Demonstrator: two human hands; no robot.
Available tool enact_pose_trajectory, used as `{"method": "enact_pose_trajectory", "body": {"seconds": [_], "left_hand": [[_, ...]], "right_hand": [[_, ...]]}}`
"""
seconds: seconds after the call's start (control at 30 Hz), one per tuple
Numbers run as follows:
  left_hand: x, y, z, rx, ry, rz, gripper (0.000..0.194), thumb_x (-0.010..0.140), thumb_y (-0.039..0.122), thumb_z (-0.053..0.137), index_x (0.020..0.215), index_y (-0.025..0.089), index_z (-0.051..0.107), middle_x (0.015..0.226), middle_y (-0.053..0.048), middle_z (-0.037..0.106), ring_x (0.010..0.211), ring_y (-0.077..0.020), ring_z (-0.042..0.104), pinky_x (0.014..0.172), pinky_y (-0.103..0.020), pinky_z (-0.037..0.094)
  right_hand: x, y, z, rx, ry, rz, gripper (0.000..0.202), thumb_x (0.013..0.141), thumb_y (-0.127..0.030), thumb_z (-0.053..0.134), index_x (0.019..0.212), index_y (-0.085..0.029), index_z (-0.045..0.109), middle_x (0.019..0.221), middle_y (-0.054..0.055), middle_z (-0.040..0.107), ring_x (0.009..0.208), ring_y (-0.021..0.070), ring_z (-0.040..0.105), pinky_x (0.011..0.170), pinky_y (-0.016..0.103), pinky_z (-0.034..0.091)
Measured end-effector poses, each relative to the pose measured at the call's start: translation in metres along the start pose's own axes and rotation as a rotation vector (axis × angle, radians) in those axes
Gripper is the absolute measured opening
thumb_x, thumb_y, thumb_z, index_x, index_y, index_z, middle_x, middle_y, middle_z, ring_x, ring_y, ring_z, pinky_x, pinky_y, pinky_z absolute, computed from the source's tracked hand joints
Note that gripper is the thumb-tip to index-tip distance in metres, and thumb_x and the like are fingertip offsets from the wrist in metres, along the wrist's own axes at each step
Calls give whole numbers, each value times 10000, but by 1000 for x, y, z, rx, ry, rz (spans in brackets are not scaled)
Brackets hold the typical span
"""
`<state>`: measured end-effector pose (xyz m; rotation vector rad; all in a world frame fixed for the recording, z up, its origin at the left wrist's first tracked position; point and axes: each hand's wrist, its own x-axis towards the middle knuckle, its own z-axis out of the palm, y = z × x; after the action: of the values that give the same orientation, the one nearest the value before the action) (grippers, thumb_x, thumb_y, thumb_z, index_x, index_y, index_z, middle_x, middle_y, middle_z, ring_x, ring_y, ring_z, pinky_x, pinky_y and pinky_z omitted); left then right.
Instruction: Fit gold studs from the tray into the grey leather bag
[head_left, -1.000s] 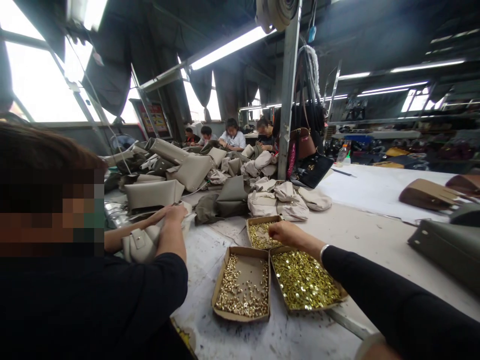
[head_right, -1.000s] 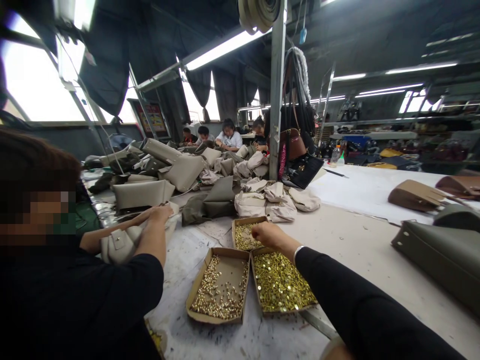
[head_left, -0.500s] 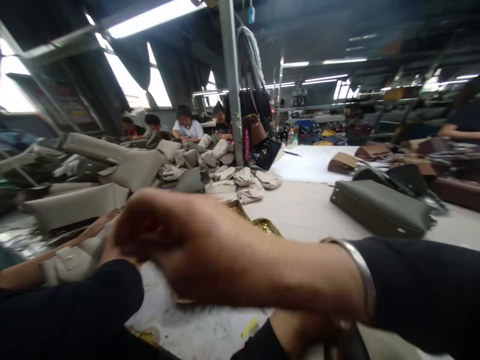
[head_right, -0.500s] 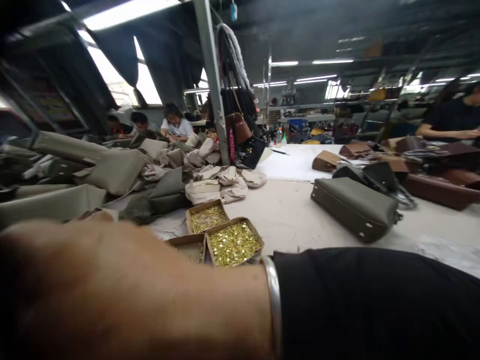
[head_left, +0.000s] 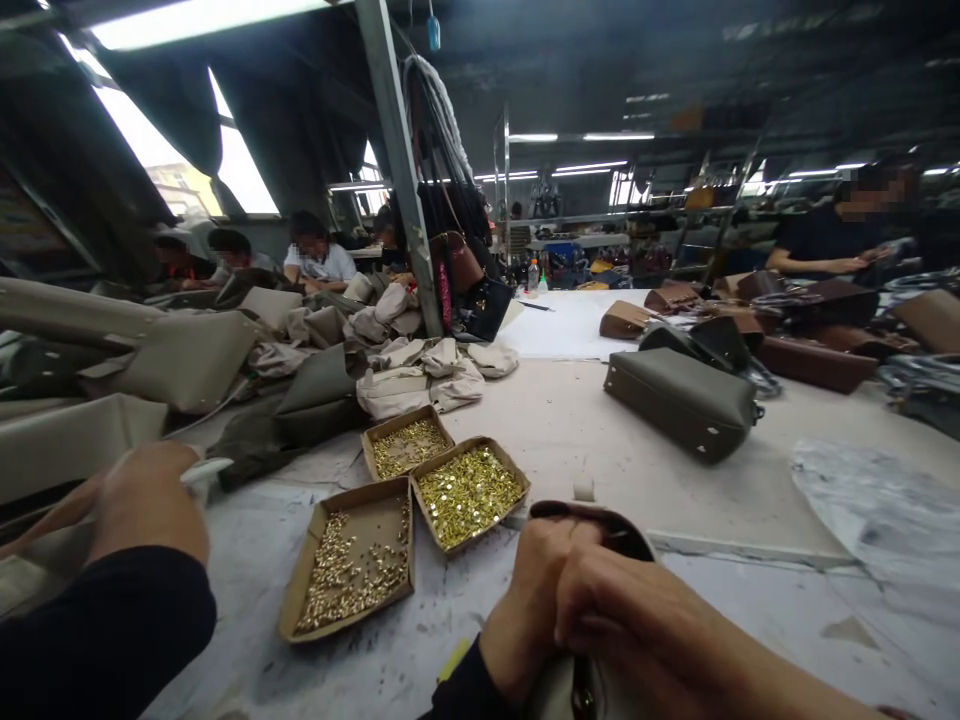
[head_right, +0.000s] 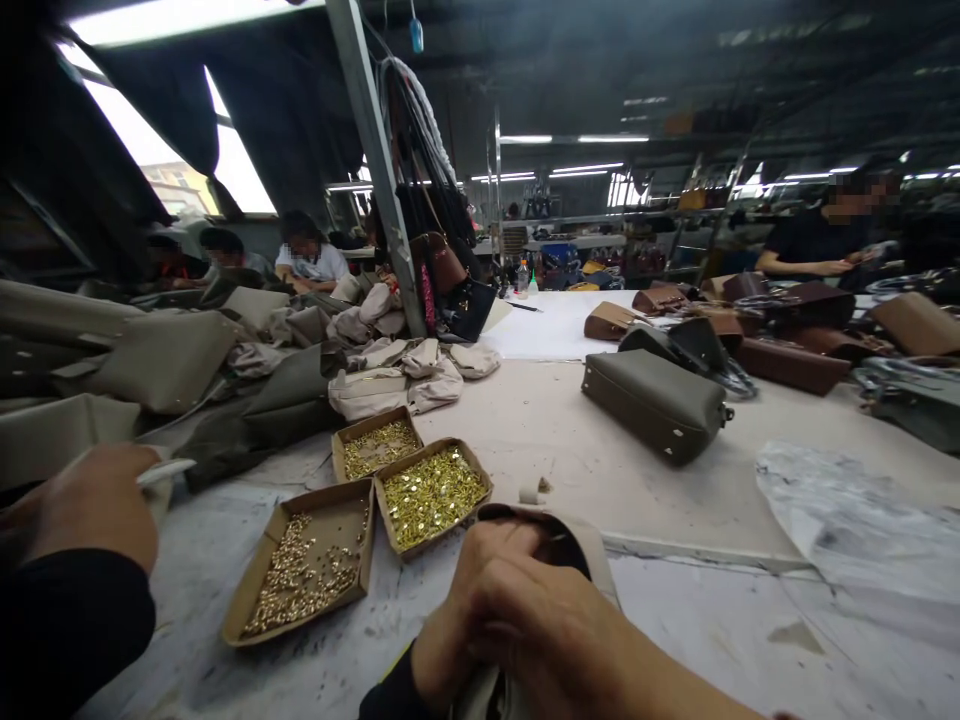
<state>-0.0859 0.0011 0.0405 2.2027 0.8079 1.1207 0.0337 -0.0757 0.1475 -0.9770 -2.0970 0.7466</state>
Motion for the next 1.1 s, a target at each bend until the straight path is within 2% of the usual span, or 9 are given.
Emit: {"method": "enact_pose_trajectory", "body": {"seconds": [0.1,0.23,0.33,0.5,0.67,0.83,1.1], "left_hand": [[5,7,-9,48,-21,52,168,902,189,609,756,207,690,693,-74,715,631,-228,665,604,-369,466],[10,20,-18,-118,2,25,144,929,170,626,940,224,759,876,-41,803,772,-195,747,714,-298,524],[11,27,-21,-203,7,-44,139,916,179,649,952,241,769,897,-20,809,788,-184,749,730,-277,523],[12,32,-25,-204,-42,-99,167,942,285,635,844,236,760,733,-15,759,648,-172,682,625,-278,451],[13,41,-21,-288,-166,-134,247,968,320,575,871,244,790,746,-28,752,664,-177,669,625,-280,433],[12,44,-15,-371,-129,-244,244,931,305,594,861,242,819,737,-29,765,667,-186,663,629,-283,439],[11,46,-14,-421,-100,-260,241,915,312,606,842,236,824,728,-36,762,667,-193,666,620,-282,449]], "right_hand": [[-29,15,-7,15,117,60,168,1013,-205,520,939,-323,613,860,-3,681,727,207,650,642,299,537],[-53,43,-1,69,322,218,120,1042,-340,556,953,-323,634,832,-16,679,731,202,667,666,272,549],[-57,54,3,95,392,274,100,1018,-374,626,966,-303,673,848,-11,700,747,198,679,679,251,554],[-52,54,-1,177,537,245,117,1003,-355,662,940,-299,743,865,-18,718,792,181,687,733,213,553],[-53,59,-7,271,581,276,94,974,-345,709,919,-299,769,839,-23,708,790,166,672,751,185,550],[-54,63,-10,316,606,279,103,951,-348,733,885,-290,786,845,-11,718,797,172,670,760,195,552],[-52,66,-10,414,602,309,114,923,-378,779,856,-290,807,839,-9,725,812,168,674,782,187,544]]}}
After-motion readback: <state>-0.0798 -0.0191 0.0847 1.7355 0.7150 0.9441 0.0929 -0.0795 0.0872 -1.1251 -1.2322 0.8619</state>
